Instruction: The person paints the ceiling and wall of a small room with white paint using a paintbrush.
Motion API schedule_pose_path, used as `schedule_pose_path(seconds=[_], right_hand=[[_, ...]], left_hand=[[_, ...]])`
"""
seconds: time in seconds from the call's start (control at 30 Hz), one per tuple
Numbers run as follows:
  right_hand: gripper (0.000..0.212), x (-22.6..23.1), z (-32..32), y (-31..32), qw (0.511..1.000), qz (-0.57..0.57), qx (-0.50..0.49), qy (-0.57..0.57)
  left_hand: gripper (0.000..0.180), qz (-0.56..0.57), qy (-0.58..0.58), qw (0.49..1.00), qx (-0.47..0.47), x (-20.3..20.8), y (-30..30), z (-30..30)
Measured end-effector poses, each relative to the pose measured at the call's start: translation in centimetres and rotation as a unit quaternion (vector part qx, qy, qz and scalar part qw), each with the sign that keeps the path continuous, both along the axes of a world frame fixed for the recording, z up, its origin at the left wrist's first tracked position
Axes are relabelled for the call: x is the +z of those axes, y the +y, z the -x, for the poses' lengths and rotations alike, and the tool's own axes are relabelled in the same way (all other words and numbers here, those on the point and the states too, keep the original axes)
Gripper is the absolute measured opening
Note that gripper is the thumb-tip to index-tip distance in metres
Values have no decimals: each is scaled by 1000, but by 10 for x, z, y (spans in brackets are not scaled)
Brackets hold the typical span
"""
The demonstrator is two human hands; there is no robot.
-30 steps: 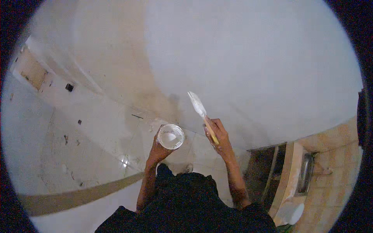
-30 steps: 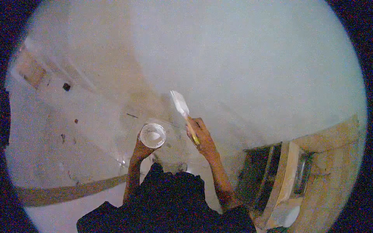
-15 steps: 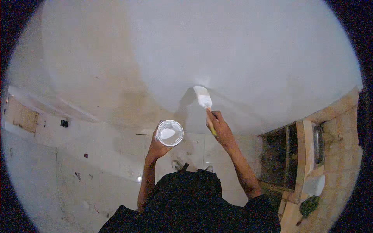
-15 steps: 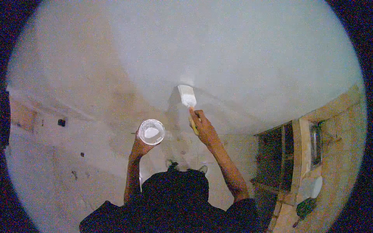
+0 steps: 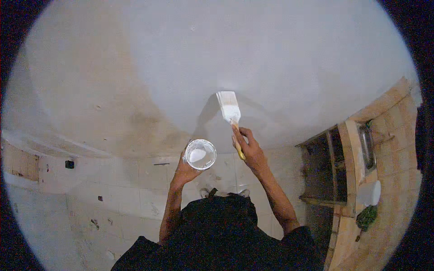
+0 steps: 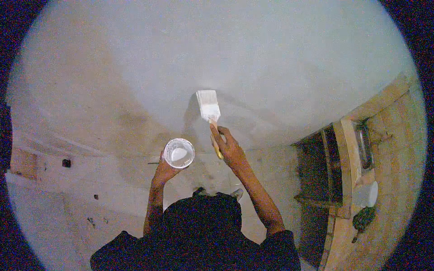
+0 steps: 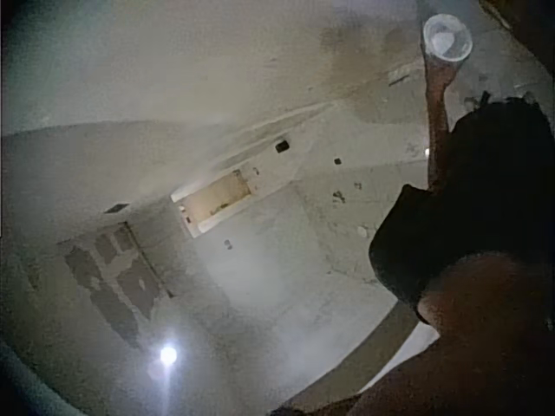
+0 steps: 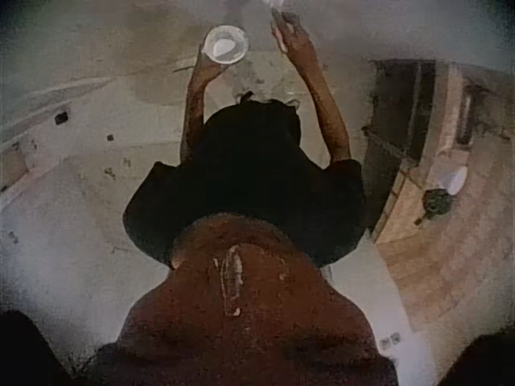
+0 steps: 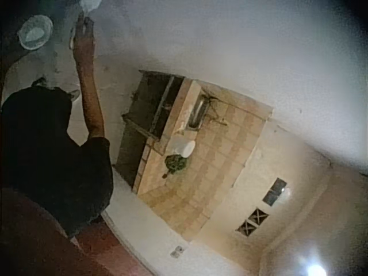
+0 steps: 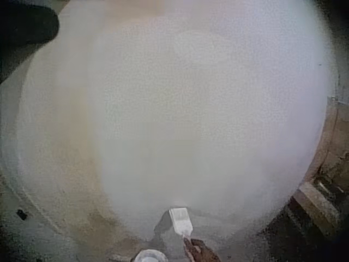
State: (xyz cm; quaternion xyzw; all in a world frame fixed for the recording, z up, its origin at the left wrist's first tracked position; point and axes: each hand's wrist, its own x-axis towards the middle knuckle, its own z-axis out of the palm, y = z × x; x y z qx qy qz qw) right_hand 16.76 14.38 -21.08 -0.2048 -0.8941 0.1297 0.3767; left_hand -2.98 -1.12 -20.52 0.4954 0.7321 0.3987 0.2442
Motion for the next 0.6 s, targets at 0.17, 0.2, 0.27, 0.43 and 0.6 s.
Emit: schedule_pose_path(seconds=[0.17, 0.2, 0.27, 0.43, 0.6], right_hand=[[58, -34, 13, 19, 986, 136, 26, -96], [58, -34, 11, 20, 986, 134, 29, -94], [54, -9, 4, 12, 978, 186, 75, -52], [48, 23, 12, 45, 985, 110, 76, -110], [47, 64, 27, 71, 990, 23, 73, -115]], left_hand=[[63, -73, -15, 997, 10, 14, 6, -16], [63, -97, -7, 995, 15, 14, 7, -17], [79, -43, -22, 999, 19, 3, 1, -8], [64, -108, -46, 992, 34, 18, 5, -24], [65, -101, -66, 992, 38, 17, 5, -20]])
